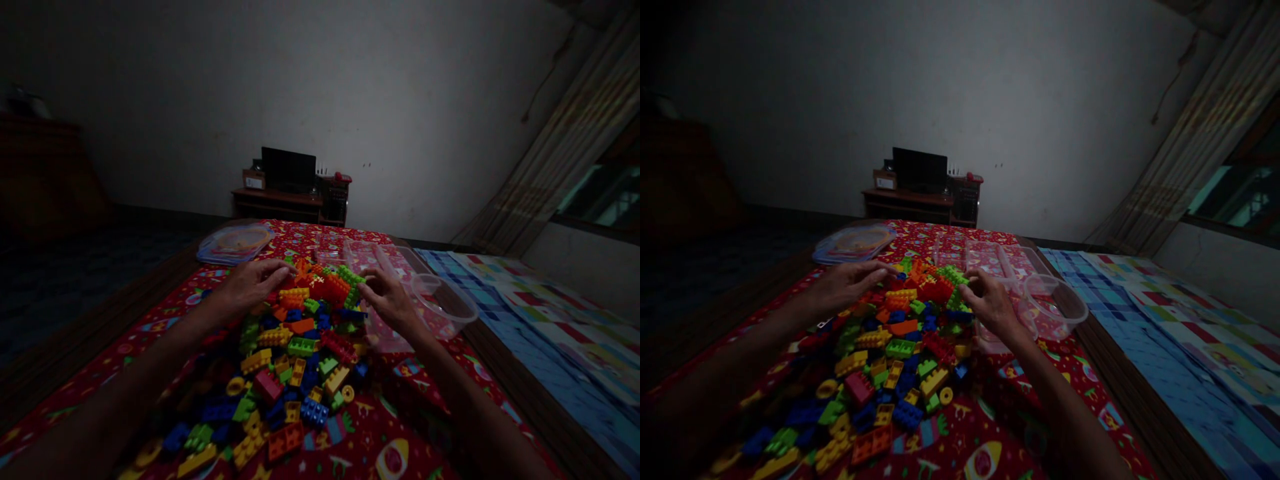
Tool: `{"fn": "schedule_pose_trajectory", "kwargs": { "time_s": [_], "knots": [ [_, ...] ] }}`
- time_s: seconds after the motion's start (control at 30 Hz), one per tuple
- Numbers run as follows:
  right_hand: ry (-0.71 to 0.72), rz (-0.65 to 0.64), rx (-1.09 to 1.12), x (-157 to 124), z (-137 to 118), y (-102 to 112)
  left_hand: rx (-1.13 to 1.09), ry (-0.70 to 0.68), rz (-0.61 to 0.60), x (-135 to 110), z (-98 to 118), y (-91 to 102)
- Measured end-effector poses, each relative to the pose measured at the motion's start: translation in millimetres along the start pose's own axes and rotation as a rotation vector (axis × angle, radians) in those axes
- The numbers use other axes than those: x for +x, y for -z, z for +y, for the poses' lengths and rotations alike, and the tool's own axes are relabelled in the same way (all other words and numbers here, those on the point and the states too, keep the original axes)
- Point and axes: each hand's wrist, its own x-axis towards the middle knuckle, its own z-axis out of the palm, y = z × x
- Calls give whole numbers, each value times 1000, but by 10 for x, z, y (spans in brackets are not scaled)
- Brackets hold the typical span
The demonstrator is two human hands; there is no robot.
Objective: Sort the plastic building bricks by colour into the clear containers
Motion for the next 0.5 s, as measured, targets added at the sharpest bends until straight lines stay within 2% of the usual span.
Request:
{"fn": "schedule_pose_trajectory", "kwargs": {
  "time_s": [0.17,0.5],
  "knots": [
    [-41,71,-110,65,62,197,84,-20,3,-23,6,95],
    [-120,320,-263,230,234,689,188,-57,-49,-19,9,58]
  ]
}}
